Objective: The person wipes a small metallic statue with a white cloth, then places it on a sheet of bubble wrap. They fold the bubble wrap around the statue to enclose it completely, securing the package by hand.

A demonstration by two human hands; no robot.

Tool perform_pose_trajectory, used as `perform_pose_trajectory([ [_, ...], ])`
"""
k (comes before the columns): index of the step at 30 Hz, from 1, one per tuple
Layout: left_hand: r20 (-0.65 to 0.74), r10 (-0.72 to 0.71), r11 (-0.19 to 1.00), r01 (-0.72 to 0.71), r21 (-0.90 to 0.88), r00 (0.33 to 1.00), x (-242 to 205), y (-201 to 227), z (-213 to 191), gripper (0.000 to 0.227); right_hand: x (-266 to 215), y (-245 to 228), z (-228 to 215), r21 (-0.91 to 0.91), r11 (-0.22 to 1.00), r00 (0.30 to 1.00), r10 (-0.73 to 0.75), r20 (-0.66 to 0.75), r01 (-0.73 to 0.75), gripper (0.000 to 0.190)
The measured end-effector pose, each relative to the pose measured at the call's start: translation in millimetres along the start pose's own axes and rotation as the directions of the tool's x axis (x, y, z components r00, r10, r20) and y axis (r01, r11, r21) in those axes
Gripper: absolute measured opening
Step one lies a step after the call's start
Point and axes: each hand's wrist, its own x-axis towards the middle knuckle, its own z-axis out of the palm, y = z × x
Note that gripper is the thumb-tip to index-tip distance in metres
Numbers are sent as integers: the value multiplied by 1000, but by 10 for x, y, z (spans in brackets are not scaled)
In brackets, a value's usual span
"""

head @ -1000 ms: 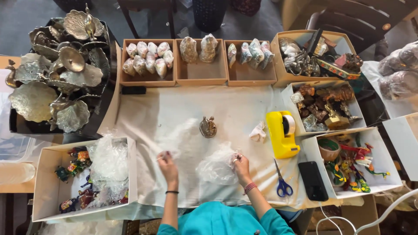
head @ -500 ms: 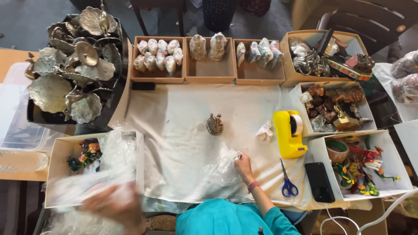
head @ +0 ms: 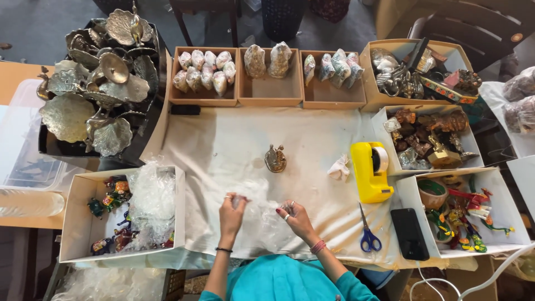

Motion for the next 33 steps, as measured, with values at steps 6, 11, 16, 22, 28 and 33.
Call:
perform_pose_trajectory([
  [6,-288,-122,971,54,-233,950,-4,-40,-523,22,51,237,-154,-67,997,992,-31,-120,23,22],
  [11,-741,315,949,-194,248,593,44,34,-1732,43,60,590,-437,-191,981,978,-10,-207,-31,22],
  [16,-725,518,664,321,676,455,221,535,-2628,23,74,478,-451,124,971,960,224,-167,-205,21],
  [22,-386,166,817,92,569,907,828,-2693,-2596,35,94,426,-445,97,974,965,218,-146,-206,24],
  [28,-440,-79,796,322,512,895,629,-2057,-2769,37,74,471,-455,113,976,972,198,-126,-184,23],
  [33,-654,106,720,396,570,749,284,-417,-2224,50,101,603,-459,206,959,962,228,-148,-195,19],
])
